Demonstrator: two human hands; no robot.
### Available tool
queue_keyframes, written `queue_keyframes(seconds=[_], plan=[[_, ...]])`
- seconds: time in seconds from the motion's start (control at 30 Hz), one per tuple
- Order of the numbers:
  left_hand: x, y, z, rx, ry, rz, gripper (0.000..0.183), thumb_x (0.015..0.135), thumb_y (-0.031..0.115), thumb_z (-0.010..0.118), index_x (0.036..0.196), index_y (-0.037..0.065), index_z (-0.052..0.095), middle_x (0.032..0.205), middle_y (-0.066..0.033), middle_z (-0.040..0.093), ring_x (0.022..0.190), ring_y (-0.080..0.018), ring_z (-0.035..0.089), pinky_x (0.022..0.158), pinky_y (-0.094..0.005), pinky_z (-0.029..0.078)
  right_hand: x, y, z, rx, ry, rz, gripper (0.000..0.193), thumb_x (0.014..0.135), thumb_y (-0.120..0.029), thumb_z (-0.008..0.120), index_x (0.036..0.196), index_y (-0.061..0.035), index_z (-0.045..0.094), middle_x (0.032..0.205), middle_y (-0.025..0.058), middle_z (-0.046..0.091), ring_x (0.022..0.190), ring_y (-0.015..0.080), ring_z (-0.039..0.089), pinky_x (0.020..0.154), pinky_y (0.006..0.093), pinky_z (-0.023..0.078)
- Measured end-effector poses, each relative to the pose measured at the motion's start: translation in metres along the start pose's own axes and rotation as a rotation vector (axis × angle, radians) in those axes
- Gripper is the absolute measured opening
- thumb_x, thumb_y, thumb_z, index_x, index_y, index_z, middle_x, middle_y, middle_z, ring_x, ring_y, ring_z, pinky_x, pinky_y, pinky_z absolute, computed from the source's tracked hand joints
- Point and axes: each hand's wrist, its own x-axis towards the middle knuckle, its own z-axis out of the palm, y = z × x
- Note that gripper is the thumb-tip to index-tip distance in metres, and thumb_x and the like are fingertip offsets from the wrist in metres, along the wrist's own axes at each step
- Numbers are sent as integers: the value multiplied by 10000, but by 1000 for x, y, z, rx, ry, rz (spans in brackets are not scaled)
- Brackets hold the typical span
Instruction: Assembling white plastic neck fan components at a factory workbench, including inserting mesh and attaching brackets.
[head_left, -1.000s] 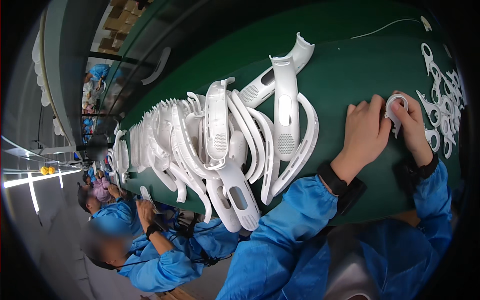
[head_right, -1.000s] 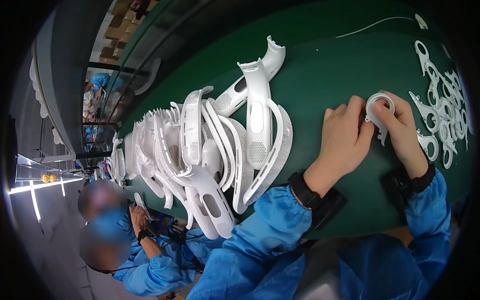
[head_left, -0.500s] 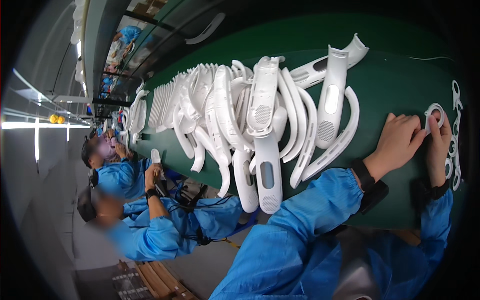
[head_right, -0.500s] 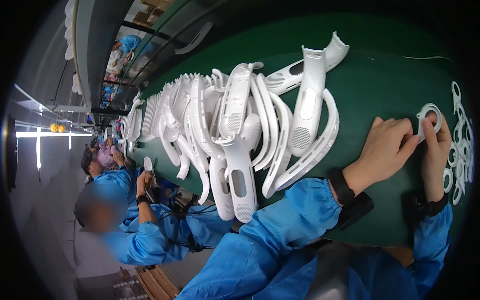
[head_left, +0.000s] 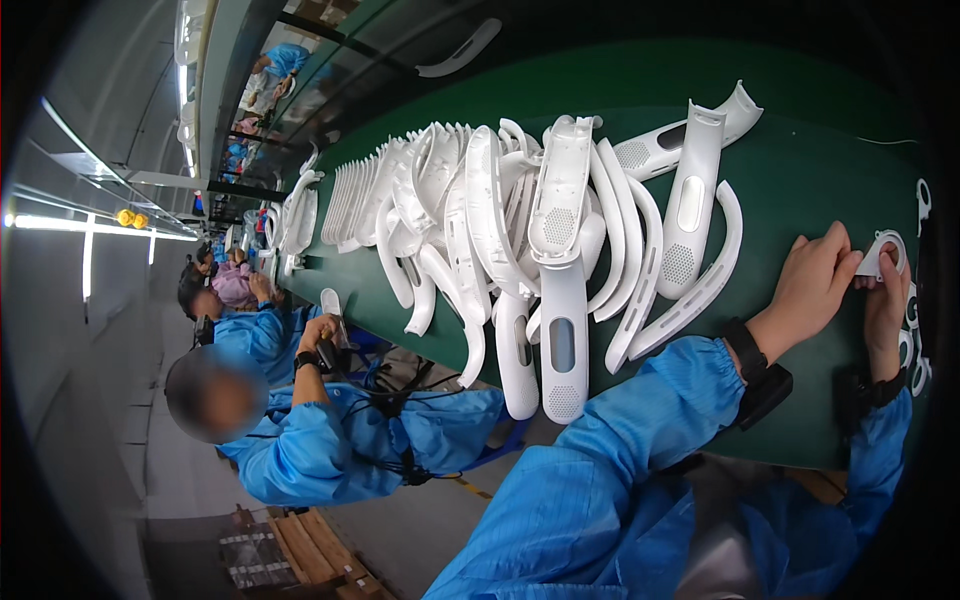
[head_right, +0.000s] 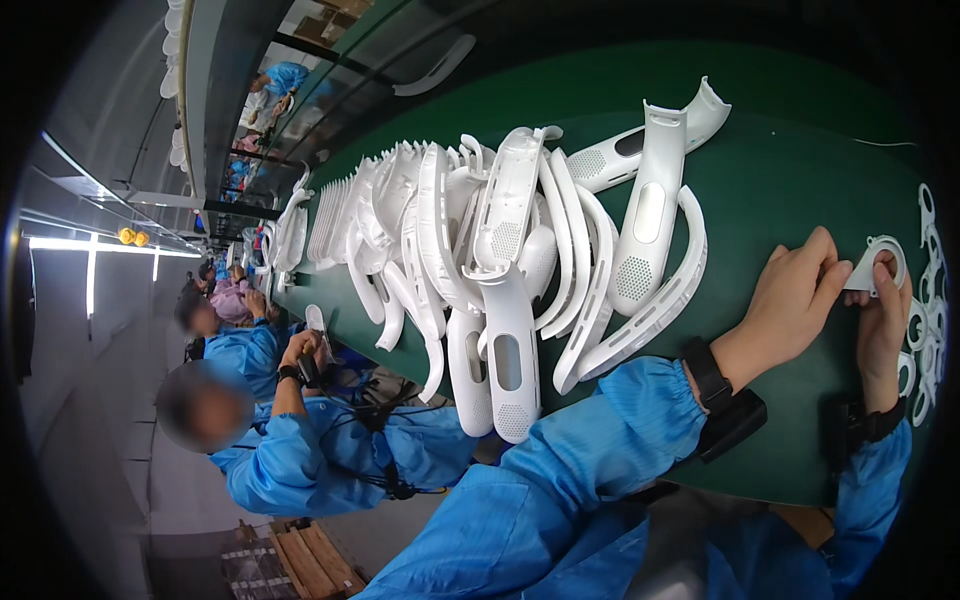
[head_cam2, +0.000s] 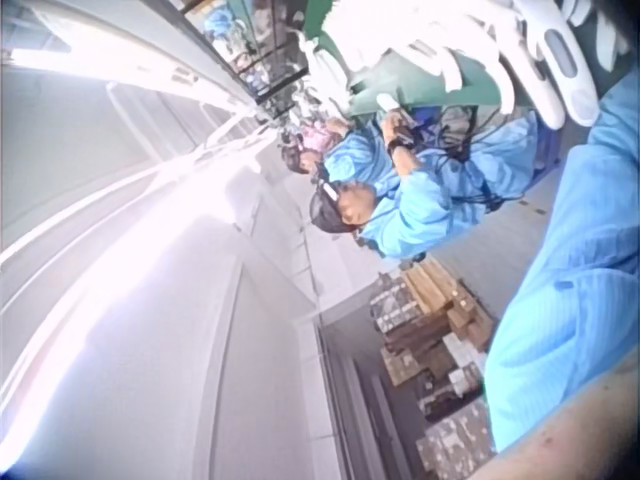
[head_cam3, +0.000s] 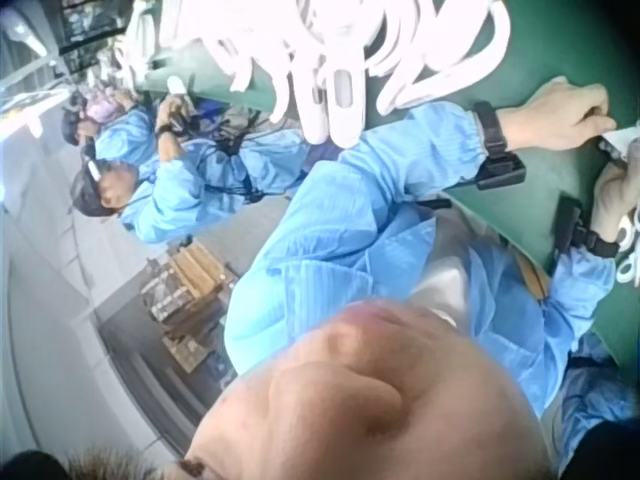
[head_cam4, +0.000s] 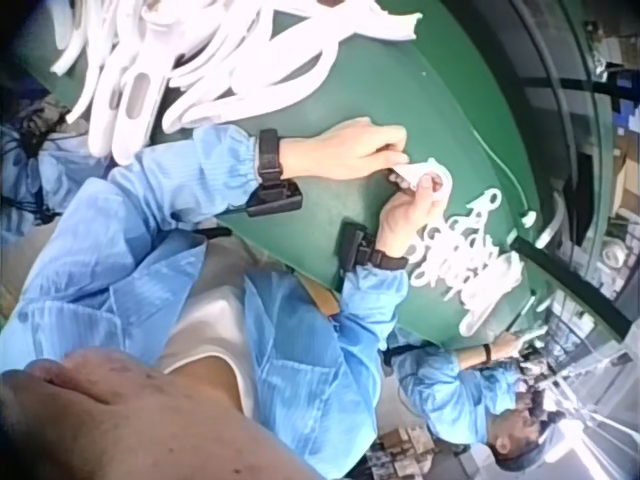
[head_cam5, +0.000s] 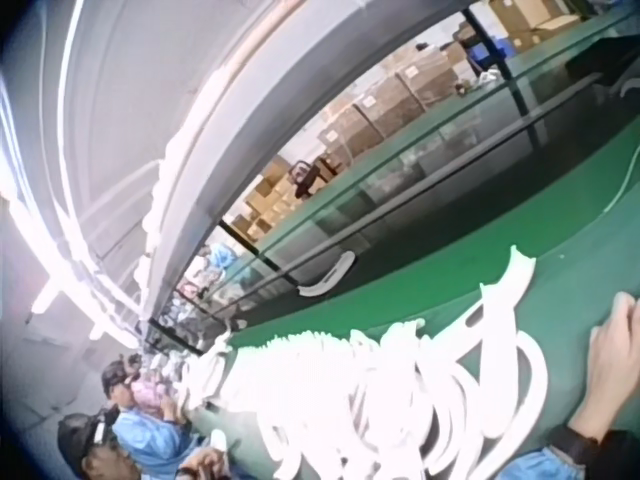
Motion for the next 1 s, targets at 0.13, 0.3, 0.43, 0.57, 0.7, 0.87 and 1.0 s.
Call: queue_keyframes(seconds=[0.13, 0.3, 0.43, 0.57, 0.7, 0.87, 1.0], plan=[[-2, 1, -2, 21, -6, -7, 177, 962, 182, 482, 843, 52, 465, 655, -71, 614, 616, -279, 574, 687, -371, 343, 1, 1, 5, 11, -9, 25, 243, 943, -258, 519, 1062, -46, 522, 779, -9, 500, 663, 70, 440, 607, 235, 377], [-1, 4, -4, 13, -41, 20, 200, 962, 167, 468, 808, 44, 500, 672, -77, 640, 639, -279, 598, 691, -370, 344, 0, -3, 9, 5, -5, 52, 238, 943, -251, 515, 1059, -43, 522, 773, -15, 493, 649, 61, 433, 591, 228, 374], [-1, 2, -3, 59, -51, 18, 211, 955, 164, 475, 786, 41, 500, 671, -82, 638, 637, -282, 594, 688, -374, 343, 1, -3, 7, -11, -56, 69, 256, 935, -252, 524, 1076, -38, 524, 771, -23, 479, 644, 51, 431, 577, 216, 370], [-3, -1, -3, 88, -34, 31, 200, 945, 157, 482, 782, 42, 501, 656, -93, 623, 628, -300, 579, 676, -385, 339, -2, -11, 28, -58, -17, 46, 334, 923, -258, 534, 1159, -22, 518, 787, -32, 473, 644, 37, 429, 564, 201, 363], [-3, -1, -1, 117, -19, 61, 197, 939, 150, 486, 775, 42, 504, 635, -103, 603, 621, -318, 564, 667, -396, 335, -1, -15, 29, -159, 20, 28, 368, 920, -261, 533, 1202, -26, 509, 800, -36, 476, 641, 28, 427, 555, 186, 353], [-2, -2, 0, 146, -26, 62, 199, 939, 154, 492, 773, 45, 509, 630, -109, 590, 626, -321, 559, 668, -401, 336, 0, -16, 26, -210, -12, 31, 345, 919, -268, 536, 1182, -45, 517, 804, -38, 483, 638, 22, 436, 544, 173, 340], [-3, 0, 0, 154, -27, 70, 198, 938, 157, 496, 774, 47, 512, 632, -116, 584, 632, -321, 556, 668, -406, 337, 0, -15, 24, -219, -16, 20, 344, 919, -275, 543, 1175, -47, 518, 806, -38, 491, 643, 20, 445, 543, 174, 342]])
